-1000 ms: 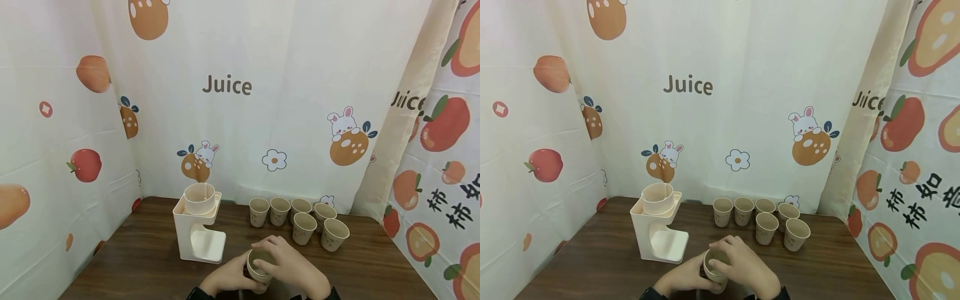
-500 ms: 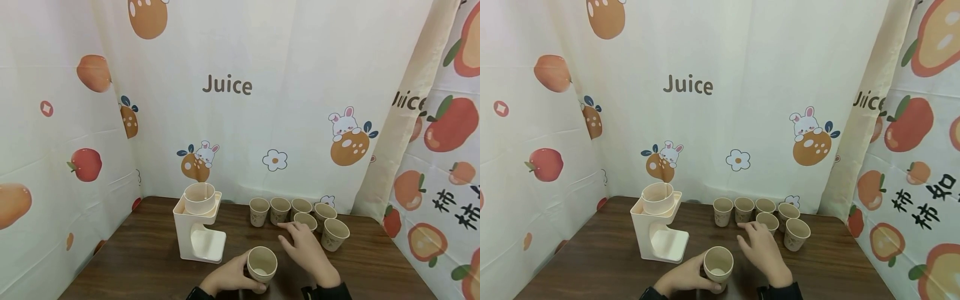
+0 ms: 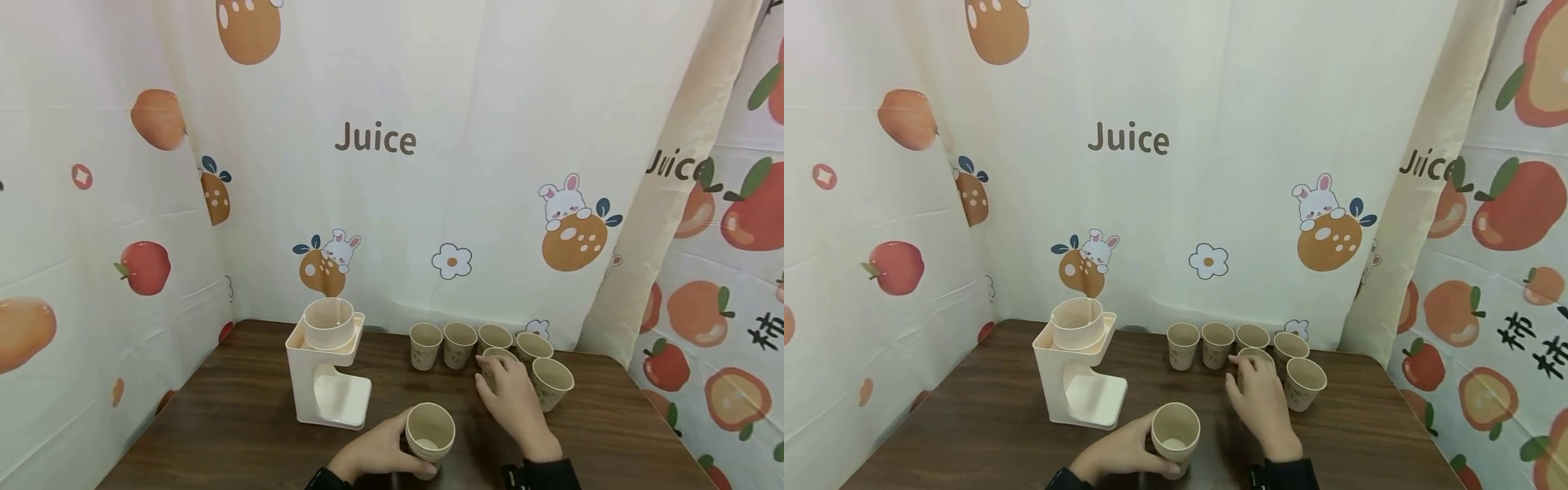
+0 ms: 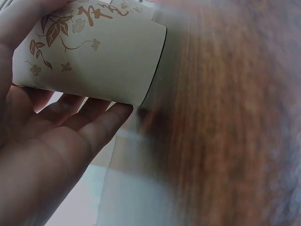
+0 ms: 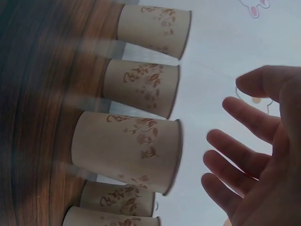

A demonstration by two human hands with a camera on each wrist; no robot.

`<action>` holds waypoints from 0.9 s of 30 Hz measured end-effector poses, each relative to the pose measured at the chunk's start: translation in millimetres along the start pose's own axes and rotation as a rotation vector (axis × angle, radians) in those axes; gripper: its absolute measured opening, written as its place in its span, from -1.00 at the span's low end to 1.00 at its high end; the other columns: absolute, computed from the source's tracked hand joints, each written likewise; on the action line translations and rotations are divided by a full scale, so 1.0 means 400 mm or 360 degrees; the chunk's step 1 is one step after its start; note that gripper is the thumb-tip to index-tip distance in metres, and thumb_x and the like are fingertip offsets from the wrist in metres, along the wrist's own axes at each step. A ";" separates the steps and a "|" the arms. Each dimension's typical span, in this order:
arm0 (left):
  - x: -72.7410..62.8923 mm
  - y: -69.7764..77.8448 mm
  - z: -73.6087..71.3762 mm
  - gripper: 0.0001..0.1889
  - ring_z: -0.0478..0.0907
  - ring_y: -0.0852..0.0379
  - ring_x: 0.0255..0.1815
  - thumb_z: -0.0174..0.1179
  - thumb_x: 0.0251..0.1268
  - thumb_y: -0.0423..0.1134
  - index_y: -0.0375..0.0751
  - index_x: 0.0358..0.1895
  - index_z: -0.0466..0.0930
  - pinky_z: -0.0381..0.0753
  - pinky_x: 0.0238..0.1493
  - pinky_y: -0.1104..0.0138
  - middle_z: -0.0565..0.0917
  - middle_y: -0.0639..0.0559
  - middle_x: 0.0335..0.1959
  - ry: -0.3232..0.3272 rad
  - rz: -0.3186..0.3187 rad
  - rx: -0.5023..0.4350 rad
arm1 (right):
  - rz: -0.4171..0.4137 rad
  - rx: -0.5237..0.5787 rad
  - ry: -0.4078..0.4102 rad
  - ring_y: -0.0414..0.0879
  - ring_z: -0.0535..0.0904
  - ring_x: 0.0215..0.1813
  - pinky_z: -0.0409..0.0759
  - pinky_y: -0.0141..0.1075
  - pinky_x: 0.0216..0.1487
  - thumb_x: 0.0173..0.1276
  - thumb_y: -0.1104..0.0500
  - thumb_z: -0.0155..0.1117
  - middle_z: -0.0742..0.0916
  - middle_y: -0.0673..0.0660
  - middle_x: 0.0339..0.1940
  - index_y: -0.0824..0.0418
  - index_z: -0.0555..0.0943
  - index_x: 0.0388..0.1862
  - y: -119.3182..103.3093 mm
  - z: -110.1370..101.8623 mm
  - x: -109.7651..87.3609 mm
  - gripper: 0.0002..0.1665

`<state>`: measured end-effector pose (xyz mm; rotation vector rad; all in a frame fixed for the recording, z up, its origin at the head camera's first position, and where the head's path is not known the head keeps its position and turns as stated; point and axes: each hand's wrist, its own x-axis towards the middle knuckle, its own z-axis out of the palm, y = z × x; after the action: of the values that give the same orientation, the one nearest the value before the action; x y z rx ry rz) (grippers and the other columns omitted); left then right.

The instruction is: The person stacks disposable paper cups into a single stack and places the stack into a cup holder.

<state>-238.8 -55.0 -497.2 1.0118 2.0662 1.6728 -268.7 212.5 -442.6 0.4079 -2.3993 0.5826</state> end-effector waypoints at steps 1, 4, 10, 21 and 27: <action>0.000 0.001 0.000 -0.22 0.56 0.12 0.13 0.51 0.11 -0.24 0.06 0.41 0.34 0.50 0.10 0.32 0.63 0.07 0.11 -0.0003 -0.0002 -0.0007 | 0.0011 0.0003 0.0011 0.29 0.53 0.02 0.51 0.15 -0.03 0.24 0.27 0.44 0.68 0.26 -0.06 0.27 0.71 0.01 0.003 0.002 0.000 -0.67; 0.000 0.002 0.000 -0.22 0.56 0.12 0.12 0.51 0.11 -0.24 0.06 0.41 0.34 0.50 0.09 0.32 0.63 0.08 0.10 -0.0004 -0.0014 -0.0012 | 0.0029 -0.0001 0.0032 0.32 0.51 0.03 0.50 0.17 -0.02 0.25 0.27 0.42 0.67 0.29 -0.03 0.29 0.70 0.01 0.011 0.009 0.002 -0.67; 0.003 -0.001 0.001 -0.23 0.56 0.10 0.13 0.51 0.12 -0.26 0.06 0.41 0.34 0.51 0.09 0.32 0.62 0.06 0.12 -0.0017 -0.0003 -0.0032 | 0.0037 0.0004 0.0064 0.33 0.49 0.03 0.47 0.18 0.01 0.24 0.28 0.42 0.65 0.31 -0.04 0.29 0.70 0.02 0.033 0.025 0.000 -0.66; 0.003 -0.004 0.002 -0.22 0.58 0.11 0.11 0.51 0.11 -0.25 0.05 0.41 0.34 0.53 0.06 0.33 0.63 0.04 0.11 -0.0011 0.0020 0.0009 | 0.0031 -0.0058 0.0167 0.42 0.46 0.07 0.45 0.21 0.05 0.21 0.29 0.43 0.59 0.46 0.00 0.34 0.68 -0.02 0.073 0.059 0.018 -0.65; 0.004 -0.006 0.003 -0.22 0.57 0.13 0.12 0.51 0.11 -0.23 0.07 0.42 0.34 0.52 0.07 0.33 0.63 0.06 0.11 -0.0007 0.0007 0.0021 | 0.0200 -0.0144 -0.0085 0.45 0.39 0.18 0.39 0.24 0.13 0.29 0.15 0.41 0.52 0.48 0.11 0.30 0.63 0.14 0.083 0.064 0.028 -0.53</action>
<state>-240.0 -53.3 -499.5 1.0235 2.0764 1.6598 -304.0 226.6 -463.8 0.2375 -2.5051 0.5215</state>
